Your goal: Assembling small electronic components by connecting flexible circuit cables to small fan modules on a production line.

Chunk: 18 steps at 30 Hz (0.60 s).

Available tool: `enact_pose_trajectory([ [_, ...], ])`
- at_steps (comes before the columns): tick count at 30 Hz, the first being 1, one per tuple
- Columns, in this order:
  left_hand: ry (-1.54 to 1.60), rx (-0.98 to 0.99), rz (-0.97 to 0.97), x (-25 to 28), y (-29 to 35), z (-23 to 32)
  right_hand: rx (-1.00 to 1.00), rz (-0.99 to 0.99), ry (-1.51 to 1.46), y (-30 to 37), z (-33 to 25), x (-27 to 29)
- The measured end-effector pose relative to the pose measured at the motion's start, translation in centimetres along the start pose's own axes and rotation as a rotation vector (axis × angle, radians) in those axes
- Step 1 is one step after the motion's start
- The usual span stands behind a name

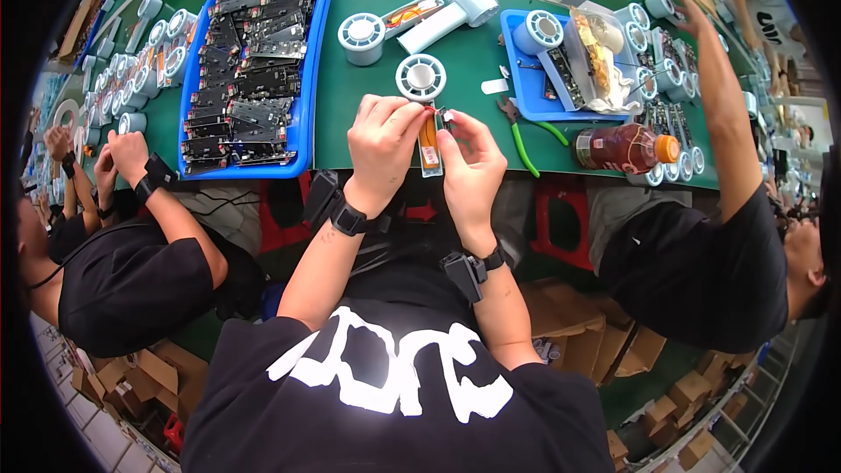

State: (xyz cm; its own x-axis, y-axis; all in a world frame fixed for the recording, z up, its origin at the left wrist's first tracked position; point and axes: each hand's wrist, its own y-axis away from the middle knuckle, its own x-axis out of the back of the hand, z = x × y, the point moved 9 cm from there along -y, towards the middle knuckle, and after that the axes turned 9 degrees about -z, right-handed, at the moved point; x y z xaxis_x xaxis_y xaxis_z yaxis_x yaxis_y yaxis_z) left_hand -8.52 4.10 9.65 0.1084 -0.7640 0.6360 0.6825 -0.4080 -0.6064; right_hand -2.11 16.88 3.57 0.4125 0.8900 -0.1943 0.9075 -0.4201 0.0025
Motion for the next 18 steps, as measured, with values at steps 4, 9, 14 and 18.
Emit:
enact_pose_trajectory([
  [4,-0.047,0.076,-0.122,-0.7,-0.1,-0.2,-0.023,-0.001,0.109,-0.2,0.0,-0.1],
  [9,-0.04,0.047,-0.26,-1.3,0.0,0.3,0.057,0.0,0.271,-1.1,0.1,-0.1],
  [14,-0.152,-0.047,-0.404,-1.0,-0.6,0.9,0.115,-0.006,0.401,-1.5,-0.9,-1.0],
  [18,0.022,-0.039,-0.366,-0.8,0.4,0.0,0.144,-0.002,0.486,-1.1,-1.7,-1.2],
])
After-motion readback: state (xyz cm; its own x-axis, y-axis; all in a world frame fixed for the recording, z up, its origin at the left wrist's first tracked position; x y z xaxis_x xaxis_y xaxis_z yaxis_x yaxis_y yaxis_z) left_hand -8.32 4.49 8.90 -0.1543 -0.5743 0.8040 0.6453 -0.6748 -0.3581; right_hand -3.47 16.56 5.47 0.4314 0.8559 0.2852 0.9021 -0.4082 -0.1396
